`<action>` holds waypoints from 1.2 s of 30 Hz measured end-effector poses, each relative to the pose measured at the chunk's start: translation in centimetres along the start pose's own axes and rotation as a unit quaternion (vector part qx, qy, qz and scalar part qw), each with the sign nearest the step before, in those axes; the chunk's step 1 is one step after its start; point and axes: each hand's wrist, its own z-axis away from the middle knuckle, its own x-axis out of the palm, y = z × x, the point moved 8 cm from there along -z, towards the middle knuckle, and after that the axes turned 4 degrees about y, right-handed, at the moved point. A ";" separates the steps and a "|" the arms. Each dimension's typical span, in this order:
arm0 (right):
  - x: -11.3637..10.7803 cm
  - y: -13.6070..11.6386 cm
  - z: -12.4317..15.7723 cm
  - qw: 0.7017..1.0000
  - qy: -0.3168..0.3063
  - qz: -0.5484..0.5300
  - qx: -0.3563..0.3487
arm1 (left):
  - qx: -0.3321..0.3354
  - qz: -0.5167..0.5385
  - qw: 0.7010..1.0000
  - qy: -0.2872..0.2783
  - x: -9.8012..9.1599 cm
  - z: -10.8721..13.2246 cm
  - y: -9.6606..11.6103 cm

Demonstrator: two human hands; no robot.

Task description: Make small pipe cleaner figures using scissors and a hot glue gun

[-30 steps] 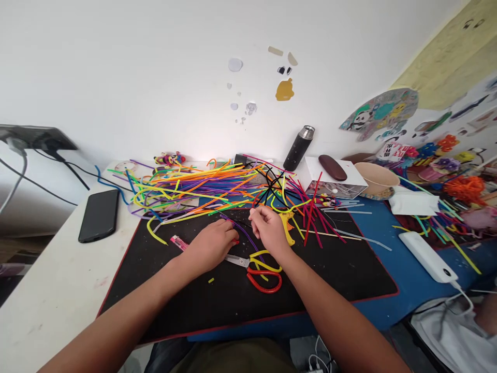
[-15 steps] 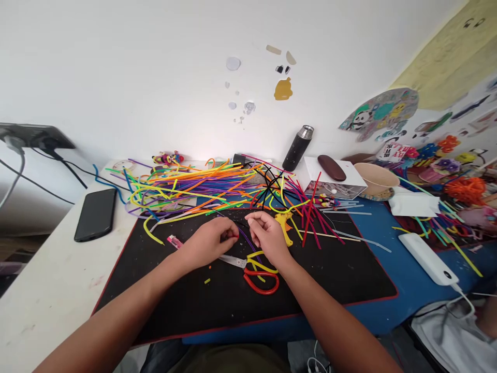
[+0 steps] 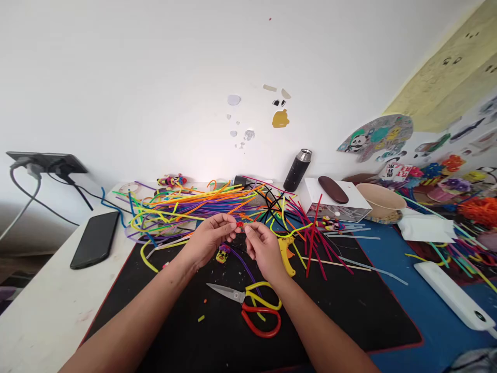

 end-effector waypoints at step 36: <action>-1.5 0.3 0.4 0.989 -0.024 0.135 -0.049 | 0.026 -0.284 0.956 -0.061 0.7 -0.7 0.5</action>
